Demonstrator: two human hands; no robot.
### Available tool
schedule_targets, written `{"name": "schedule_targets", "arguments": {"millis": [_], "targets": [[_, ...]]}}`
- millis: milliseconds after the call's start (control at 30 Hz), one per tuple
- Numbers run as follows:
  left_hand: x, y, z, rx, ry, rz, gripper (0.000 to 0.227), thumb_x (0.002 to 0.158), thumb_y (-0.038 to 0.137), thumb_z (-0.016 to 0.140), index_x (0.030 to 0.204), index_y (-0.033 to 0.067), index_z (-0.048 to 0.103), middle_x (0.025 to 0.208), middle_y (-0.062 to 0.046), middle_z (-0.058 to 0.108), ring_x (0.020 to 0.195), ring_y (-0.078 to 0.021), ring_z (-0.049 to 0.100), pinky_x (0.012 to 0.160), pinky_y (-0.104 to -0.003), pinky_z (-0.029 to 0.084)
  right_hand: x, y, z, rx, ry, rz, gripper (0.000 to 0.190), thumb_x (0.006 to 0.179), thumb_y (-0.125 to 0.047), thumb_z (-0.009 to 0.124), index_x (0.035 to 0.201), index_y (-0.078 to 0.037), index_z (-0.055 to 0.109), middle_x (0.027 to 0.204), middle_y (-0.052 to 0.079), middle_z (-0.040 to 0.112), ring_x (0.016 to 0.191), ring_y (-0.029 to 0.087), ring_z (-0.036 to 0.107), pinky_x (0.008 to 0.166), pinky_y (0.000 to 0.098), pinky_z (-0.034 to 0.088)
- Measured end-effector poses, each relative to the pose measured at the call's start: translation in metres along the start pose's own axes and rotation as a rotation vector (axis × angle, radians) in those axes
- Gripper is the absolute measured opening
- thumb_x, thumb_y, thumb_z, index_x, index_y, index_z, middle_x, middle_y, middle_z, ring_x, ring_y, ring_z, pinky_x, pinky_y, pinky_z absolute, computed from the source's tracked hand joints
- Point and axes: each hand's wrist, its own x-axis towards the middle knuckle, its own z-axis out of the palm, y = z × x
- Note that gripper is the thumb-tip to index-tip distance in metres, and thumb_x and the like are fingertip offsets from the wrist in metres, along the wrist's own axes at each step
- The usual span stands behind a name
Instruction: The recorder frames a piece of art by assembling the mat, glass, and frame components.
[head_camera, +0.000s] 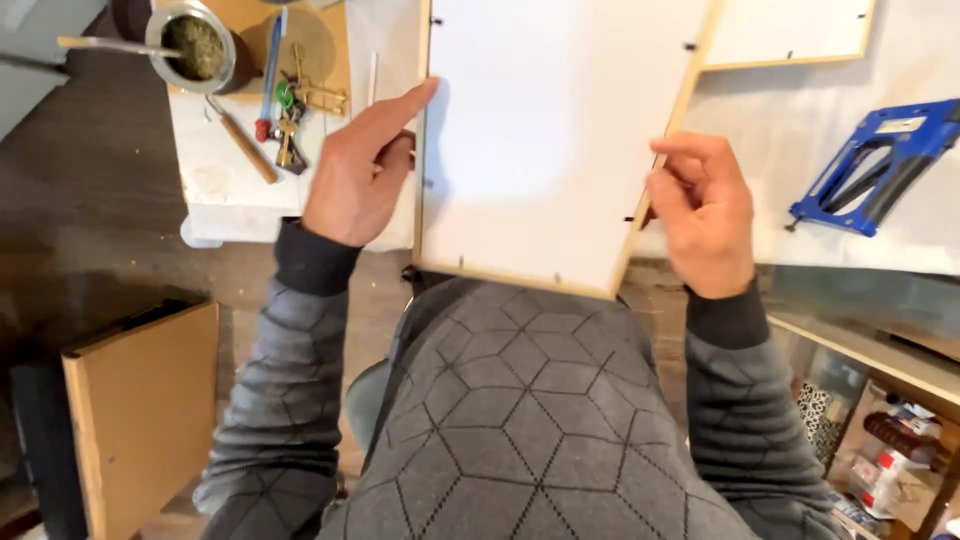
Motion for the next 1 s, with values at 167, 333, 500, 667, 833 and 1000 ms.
{"name": "schedule_targets", "arguments": {"millis": [167,333,500,667,833,1000], "targets": [[-0.013,-0.01,0.02,-0.323,0.062,-0.218,0.057,0.099,-0.01,0.053,0.151,0.0141,0.049,0.132,-0.01,0.069,0.092,-0.0108,0.064,0.085,-0.026,0.056,-0.013,0.037,0.007,-0.074,0.059,-0.041,0.021,0.115,-0.002,0.061,0.13,-0.004,0.047,0.094,0.003,0.064,0.079,0.009,0.062,0.073,0.0263,0.056],[-0.011,-0.015,0.016,-0.3,0.054,-0.124,0.056,0.103,-0.015,0.049,0.15,0.0137,0.059,0.138,-0.011,0.067,0.104,-0.0144,0.066,0.092,-0.028,0.057,-0.002,0.03,-0.004,-0.06,0.058,0.103,0.024,0.119,-0.007,0.051,0.135,-0.001,0.067,0.101,0.003,0.064,0.087,0.01,0.064,0.076,0.0273,0.057],[0.001,0.002,0.0,-0.157,0.057,0.035,0.041,0.098,-0.008,0.066,0.135,0.0099,0.067,0.11,-0.01,0.059,0.099,-0.0168,0.059,0.084,-0.028,0.056,0.012,0.006,-0.016,0.063,0.001,0.12,0.027,0.109,-0.008,0.053,0.131,0.006,0.061,0.114,0.011,0.07,0.098,0.011,0.067,0.086,0.025,0.056],[0.001,-0.039,0.022,-0.303,0.053,-0.137,0.02,0.105,0.006,0.07,0.125,0.0035,0.07,0.1,-0.004,0.061,0.091,-0.0113,0.056,0.08,-0.026,0.052,0.022,0.028,-0.026,0.113,-0.12,0.106,0.031,0.115,-0.019,0.045,0.124,0.006,0.061,0.094,0.011,0.071,0.073,0.015,0.068,0.065,0.0258,0.055],[0.0,-0.047,0.047,-0.537,0.08,-0.408,0.028,0.105,0.018,0.065,0.127,0.0,0.07,0.093,0.003,0.067,0.08,-0.0059,0.058,0.069,-0.022,0.052,0.032,0.08,-0.018,0.196,0.017,0.31,0.031,0.116,-0.022,0.051,0.127,0.004,0.064,0.073,0.002,0.055,0.058,0.007,0.044,0.052,0.0222,0.035],[0.007,-0.01,0.042,-0.385,0.103,-0.219,0.036,0.109,0.018,0.064,0.14,-0.0001,0.061,0.099,-0.002,0.067,0.087,-0.0051,0.058,0.078,-0.023,0.052,0.042,0.131,-0.009,0.306,-0.046,0.328,0.03,0.118,-0.023,0.049,0.109,0.002,0.062,0.077,0.001,0.057,0.061,0.007,0.048,0.058,0.0246,0.045]]}}
